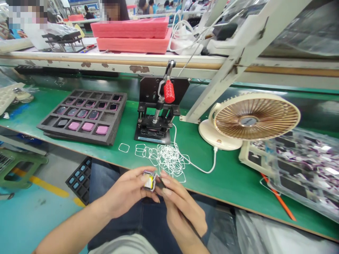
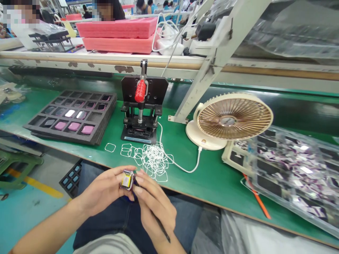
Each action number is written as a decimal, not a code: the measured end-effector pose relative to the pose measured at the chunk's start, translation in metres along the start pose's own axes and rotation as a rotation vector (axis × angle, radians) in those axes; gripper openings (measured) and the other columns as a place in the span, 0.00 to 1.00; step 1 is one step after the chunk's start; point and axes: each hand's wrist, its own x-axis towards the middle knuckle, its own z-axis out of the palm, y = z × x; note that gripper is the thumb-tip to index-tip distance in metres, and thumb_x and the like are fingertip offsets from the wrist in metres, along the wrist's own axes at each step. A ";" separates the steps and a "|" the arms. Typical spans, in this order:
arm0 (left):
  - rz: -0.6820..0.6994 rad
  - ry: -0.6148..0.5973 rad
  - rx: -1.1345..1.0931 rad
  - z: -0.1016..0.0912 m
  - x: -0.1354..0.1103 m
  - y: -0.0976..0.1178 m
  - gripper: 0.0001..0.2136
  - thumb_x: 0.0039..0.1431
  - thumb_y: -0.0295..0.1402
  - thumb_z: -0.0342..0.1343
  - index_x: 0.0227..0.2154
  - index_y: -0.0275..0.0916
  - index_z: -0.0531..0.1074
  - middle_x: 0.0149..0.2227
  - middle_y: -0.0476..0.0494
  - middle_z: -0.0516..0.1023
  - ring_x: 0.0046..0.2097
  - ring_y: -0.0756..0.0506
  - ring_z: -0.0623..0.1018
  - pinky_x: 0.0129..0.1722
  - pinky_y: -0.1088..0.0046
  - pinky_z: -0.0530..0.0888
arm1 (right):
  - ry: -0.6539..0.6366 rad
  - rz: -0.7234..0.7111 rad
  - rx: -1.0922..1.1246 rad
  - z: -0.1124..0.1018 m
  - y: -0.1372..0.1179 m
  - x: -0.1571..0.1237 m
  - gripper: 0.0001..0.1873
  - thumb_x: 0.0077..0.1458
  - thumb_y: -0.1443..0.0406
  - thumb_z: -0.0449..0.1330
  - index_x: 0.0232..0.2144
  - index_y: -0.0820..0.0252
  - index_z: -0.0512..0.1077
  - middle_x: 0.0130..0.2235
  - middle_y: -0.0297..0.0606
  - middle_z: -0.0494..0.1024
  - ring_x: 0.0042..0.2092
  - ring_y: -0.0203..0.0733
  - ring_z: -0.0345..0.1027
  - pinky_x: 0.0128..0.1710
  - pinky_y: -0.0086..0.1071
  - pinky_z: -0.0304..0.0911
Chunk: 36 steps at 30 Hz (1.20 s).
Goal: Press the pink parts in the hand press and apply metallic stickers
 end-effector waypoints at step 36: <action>-0.170 0.239 0.046 -0.007 0.014 -0.041 0.16 0.49 0.32 0.77 0.43 0.43 0.86 0.49 0.36 0.88 0.48 0.29 0.88 0.37 0.67 0.87 | -0.099 0.915 -1.446 -0.350 0.058 0.122 0.19 0.66 0.49 0.64 0.49 0.54 0.83 0.44 0.44 0.85 0.47 0.52 0.78 0.46 0.36 0.66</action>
